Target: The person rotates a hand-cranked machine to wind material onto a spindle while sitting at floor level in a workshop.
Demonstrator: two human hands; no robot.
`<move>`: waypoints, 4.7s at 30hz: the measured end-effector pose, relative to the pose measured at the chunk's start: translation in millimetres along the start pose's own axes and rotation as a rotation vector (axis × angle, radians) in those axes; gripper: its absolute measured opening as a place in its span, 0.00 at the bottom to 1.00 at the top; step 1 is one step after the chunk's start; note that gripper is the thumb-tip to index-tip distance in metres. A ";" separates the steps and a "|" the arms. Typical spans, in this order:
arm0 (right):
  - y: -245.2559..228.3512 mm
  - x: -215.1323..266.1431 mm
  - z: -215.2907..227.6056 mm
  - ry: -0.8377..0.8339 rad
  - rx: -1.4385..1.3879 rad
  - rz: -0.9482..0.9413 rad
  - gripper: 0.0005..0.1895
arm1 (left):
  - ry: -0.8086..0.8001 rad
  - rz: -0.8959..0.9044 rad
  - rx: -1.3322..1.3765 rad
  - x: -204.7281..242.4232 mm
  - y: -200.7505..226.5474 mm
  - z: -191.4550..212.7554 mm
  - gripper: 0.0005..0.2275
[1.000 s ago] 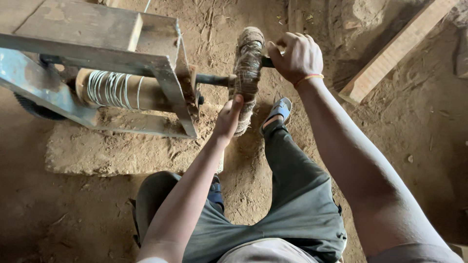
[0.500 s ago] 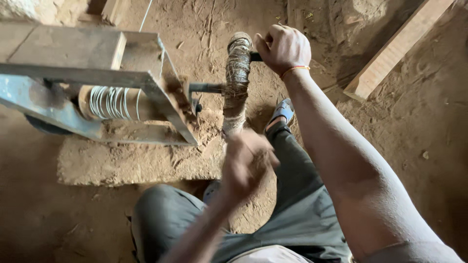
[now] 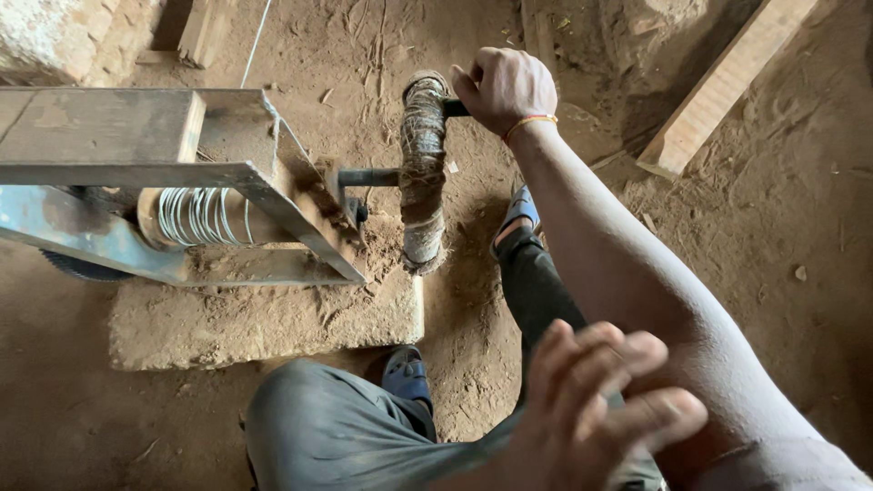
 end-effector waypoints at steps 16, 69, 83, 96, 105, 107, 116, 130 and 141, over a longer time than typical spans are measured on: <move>14.5 -11.1 -20.4 -0.057 0.016 -0.041 0.23 | -0.009 0.071 0.303 -11.3 -74.0 1.9 0.38; 37.7 -41.1 -69.2 -0.136 -0.004 -0.089 0.24 | 0.033 0.694 0.363 13.6 -345.3 81.0 0.44; 33.3 -40.2 -57.6 -0.159 -0.004 -0.151 0.22 | -0.161 0.607 -0.155 46.1 -382.9 72.6 0.32; 40.1 -44.6 -77.7 -0.252 -0.026 -0.222 0.23 | -0.204 0.425 -0.172 36.4 -368.2 71.9 0.28; 43.0 -41.8 -81.2 -0.201 -0.014 -0.184 0.22 | -0.227 0.533 0.233 18.7 -361.0 73.1 0.54; 37.9 -43.6 -80.3 -0.179 -0.008 -0.162 0.22 | -0.188 0.611 0.395 19.0 -362.1 77.2 0.63; 38.3 -39.7 -69.5 -0.089 0.061 -0.174 0.25 | -0.082 0.699 0.521 39.9 -388.5 66.0 0.65; 13.4 2.5 -56.2 0.187 0.180 0.119 0.21 | 0.064 0.550 0.810 18.5 -350.9 70.8 0.41; 36.1 -14.0 -107.2 -0.028 0.212 0.078 0.26 | 0.040 0.730 0.357 31.7 -373.7 71.6 0.31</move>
Point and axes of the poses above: each hand's wrist, its own x-axis away from the middle knuckle, its own z-axis out of the back of the hand, y = z × x, the point moved 10 cm from there along -x, towards the middle knuckle, and after that the axes turned 4 degrees about y, right-handed, at the moved point
